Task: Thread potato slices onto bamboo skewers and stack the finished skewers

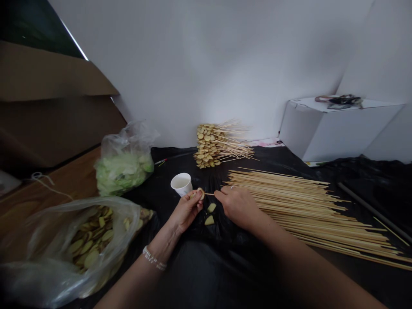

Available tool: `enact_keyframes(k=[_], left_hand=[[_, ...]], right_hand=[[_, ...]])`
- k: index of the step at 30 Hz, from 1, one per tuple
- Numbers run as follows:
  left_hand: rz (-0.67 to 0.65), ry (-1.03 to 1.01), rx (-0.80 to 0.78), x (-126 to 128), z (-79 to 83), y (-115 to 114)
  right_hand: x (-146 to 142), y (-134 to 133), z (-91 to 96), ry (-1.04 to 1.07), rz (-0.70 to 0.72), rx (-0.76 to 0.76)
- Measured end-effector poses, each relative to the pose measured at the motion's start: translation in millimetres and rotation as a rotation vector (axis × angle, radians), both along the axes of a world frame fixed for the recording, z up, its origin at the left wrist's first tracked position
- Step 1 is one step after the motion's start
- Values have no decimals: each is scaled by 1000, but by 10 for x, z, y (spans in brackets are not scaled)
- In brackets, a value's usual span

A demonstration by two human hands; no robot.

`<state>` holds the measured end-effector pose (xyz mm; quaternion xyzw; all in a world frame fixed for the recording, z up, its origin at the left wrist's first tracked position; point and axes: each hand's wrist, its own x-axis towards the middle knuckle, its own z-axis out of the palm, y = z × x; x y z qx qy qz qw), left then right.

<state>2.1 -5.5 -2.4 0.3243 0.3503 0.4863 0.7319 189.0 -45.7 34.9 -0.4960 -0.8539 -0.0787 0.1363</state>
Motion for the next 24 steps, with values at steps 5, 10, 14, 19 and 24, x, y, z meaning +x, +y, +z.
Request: enact_keyframes(k=[5,10,14,19,24], left_hand=[[5,44,28,0,3,-7],[23,121,42,1,-9,-14],[26,145,50,8,-28,-17],[31,161,49,14,-43,-19],[1,151,49,9,-51,-17]], right_hand=[[-38,5,-73,9,-19,-34],[-49,4,-100,14,-1,-25],[-54,11,-126,22,19,28],[-77,21,-191,7,-4,22],[-76,28,-207,10,6,15]])
